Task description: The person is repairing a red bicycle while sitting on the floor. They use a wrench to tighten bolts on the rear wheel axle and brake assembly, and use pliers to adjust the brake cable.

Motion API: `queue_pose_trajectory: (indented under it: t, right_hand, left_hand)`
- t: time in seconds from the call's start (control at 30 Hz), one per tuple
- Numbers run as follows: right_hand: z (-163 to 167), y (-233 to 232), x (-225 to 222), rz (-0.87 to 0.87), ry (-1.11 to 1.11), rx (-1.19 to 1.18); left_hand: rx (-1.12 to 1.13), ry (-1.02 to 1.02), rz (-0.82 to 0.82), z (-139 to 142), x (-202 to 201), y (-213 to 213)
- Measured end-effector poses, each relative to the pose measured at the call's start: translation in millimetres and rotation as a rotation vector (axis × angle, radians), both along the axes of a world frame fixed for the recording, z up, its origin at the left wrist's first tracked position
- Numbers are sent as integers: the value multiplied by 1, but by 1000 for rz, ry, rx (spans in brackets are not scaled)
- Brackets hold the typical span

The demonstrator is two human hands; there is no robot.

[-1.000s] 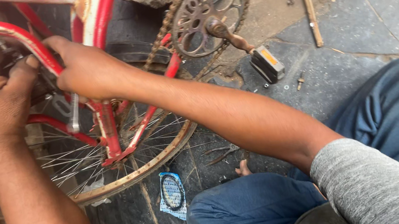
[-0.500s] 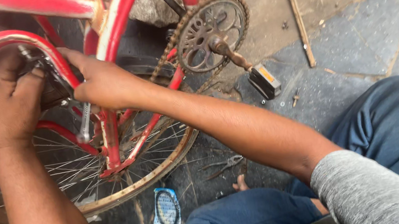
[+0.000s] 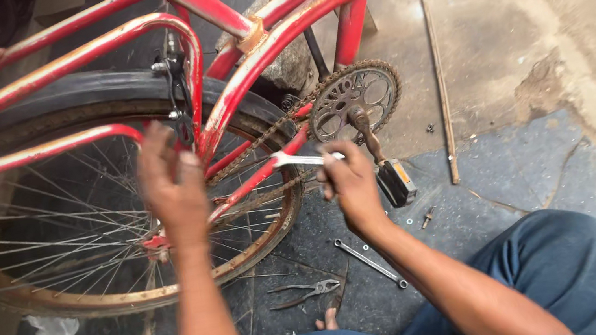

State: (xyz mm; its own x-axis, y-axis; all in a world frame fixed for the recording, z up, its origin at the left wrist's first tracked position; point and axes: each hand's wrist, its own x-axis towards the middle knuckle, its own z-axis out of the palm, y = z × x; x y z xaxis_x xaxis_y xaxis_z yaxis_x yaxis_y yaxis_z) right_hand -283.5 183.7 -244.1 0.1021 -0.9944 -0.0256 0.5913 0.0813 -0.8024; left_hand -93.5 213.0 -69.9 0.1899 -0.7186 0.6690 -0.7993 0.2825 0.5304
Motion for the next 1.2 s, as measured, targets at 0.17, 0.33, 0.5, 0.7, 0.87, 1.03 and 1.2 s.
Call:
queue_pose_trajectory:
  t: [0.17,0.33,0.5,0.7,0.87,1.03,1.2]
  right_hand:
    - [-29,25,-17,-30,-35,3]
    - [-35,54,-33,27,101,68]
    - [-10,55,-41,1,260,-32]
    - [35,19,-30,28,196,-281]
    - [10,19,-24,107,221,-215]
    - [-25,21,-16,202,221,-114]
    - [-26,16,-5,253,-47,-112]
  left_hand:
    - [-54,77,-5,-47,8,-20]
    - [-103,113,98,-42,17,-49]
    - [-214,180,187,-55,8,-58]
    - [-61,440,-107,-55,32,-62]
    - [-43,497,-125,-50,22,-61]
    - [-144,592,-233,-53,7,-63]
    - [-57,678,-326,-47,19,-56]
